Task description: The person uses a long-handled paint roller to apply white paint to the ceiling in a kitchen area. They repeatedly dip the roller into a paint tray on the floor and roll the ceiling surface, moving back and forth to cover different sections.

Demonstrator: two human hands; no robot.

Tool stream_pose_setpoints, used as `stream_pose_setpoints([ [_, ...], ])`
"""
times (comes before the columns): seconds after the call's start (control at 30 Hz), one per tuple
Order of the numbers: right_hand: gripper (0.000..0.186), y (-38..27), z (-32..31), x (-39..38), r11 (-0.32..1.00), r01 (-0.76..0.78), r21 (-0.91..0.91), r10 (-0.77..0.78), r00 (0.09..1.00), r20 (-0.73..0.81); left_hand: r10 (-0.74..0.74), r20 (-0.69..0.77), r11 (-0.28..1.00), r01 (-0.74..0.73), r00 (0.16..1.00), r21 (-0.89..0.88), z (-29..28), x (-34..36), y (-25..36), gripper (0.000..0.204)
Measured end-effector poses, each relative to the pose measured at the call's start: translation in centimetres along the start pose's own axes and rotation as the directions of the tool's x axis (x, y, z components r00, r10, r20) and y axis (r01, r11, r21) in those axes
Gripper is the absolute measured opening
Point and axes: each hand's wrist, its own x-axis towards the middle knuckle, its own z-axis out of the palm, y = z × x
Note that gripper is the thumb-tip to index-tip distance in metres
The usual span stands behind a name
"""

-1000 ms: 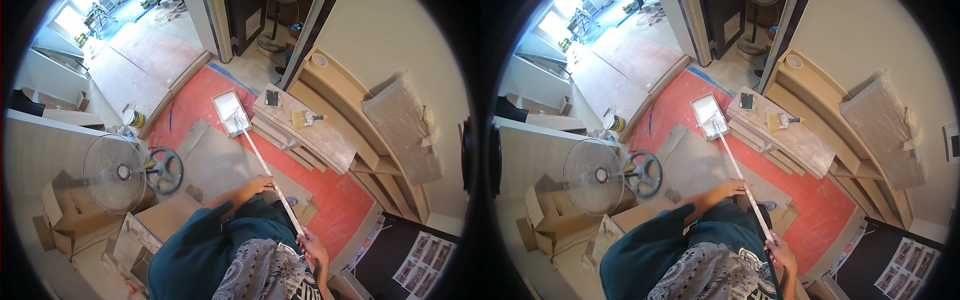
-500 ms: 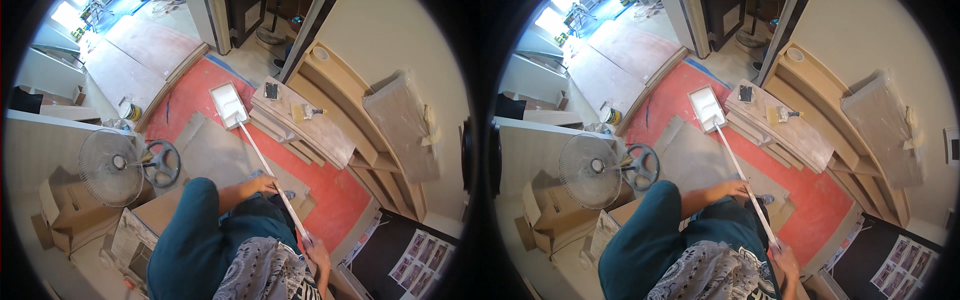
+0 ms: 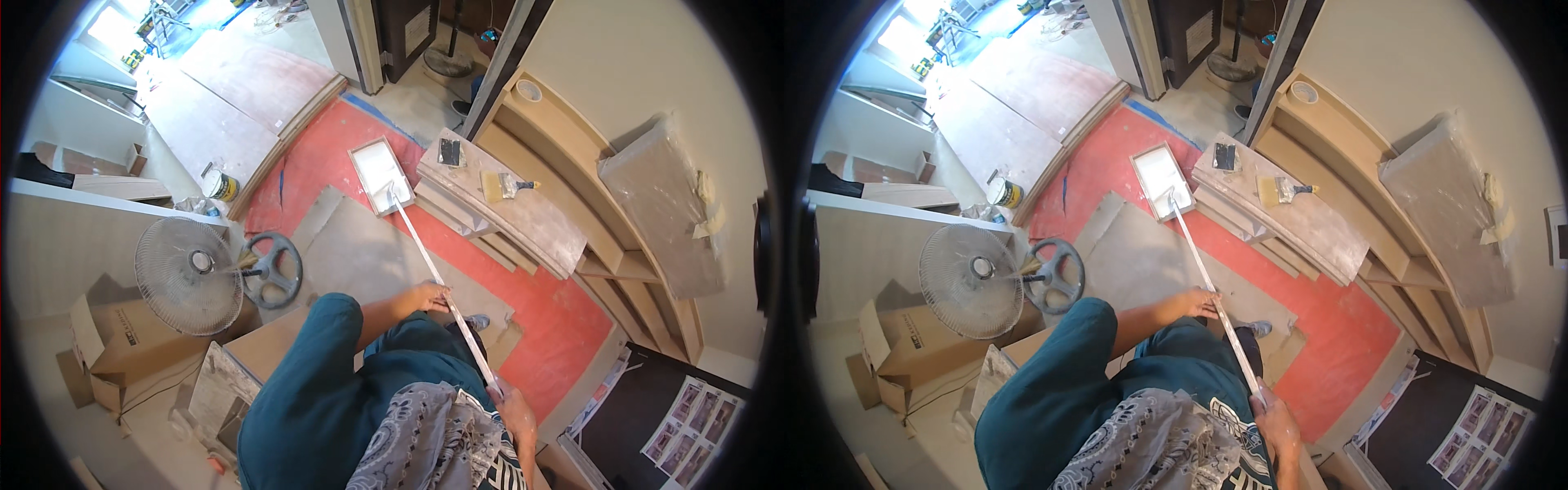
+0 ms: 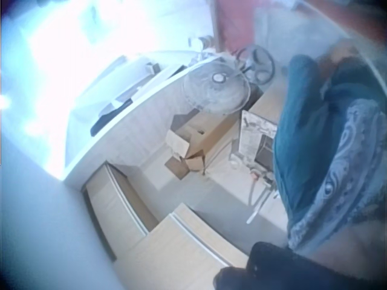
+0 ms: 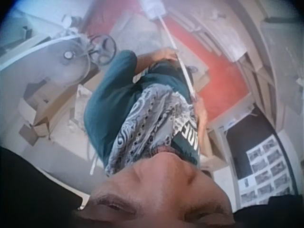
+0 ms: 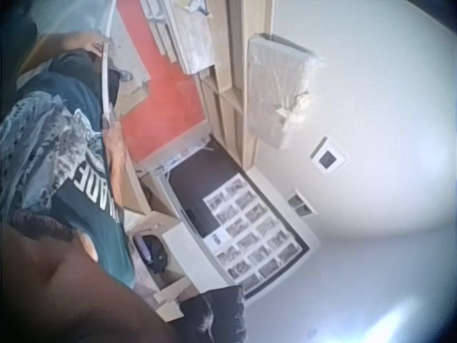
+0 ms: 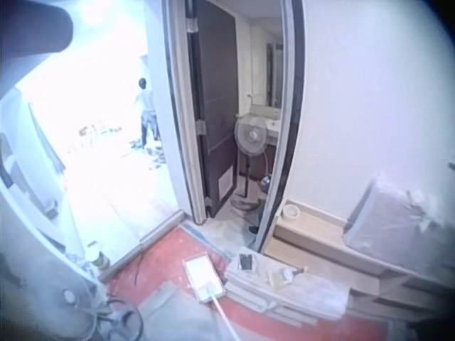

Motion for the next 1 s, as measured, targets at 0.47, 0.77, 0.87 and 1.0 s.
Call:
stream_pose_setpoints([
  [0.47, 0.043, 0.7, -2.8, -0.5, 0.997, -0.079, 0.008, 0.078, 0.995, 0.064, -0.044, 0.051, 0.999, 0.043, 0.998, 0.032, 2.8, -0.8, 1.4, 0.025],
  [0.77, 0.045, 2.6, 0.8, -2.1, 0.952, -0.182, 0.246, 0.153, 0.979, 0.131, 0.033, -0.078, 0.997, -0.027, 0.996, 0.065, 2.5, -1.6, -2.4, 0.03],
  [0.87, 0.047, 3.4, 2.3, 0.6, 0.959, -0.053, 0.28, 0.03, 0.996, 0.084, 0.16, -0.115, 0.983, -0.147, 0.98, 0.114, 0.9, -0.7, -0.9, 0.031],
  [1.0, 0.046, 5.0, 4.5, 4.7, 0.956, 0.034, 0.29, -0.052, 0.997, 0.054, 0.157, -0.193, 0.981, -0.131, 0.968, 0.142, -0.7, 0.8, 2.8, 0.03],
])
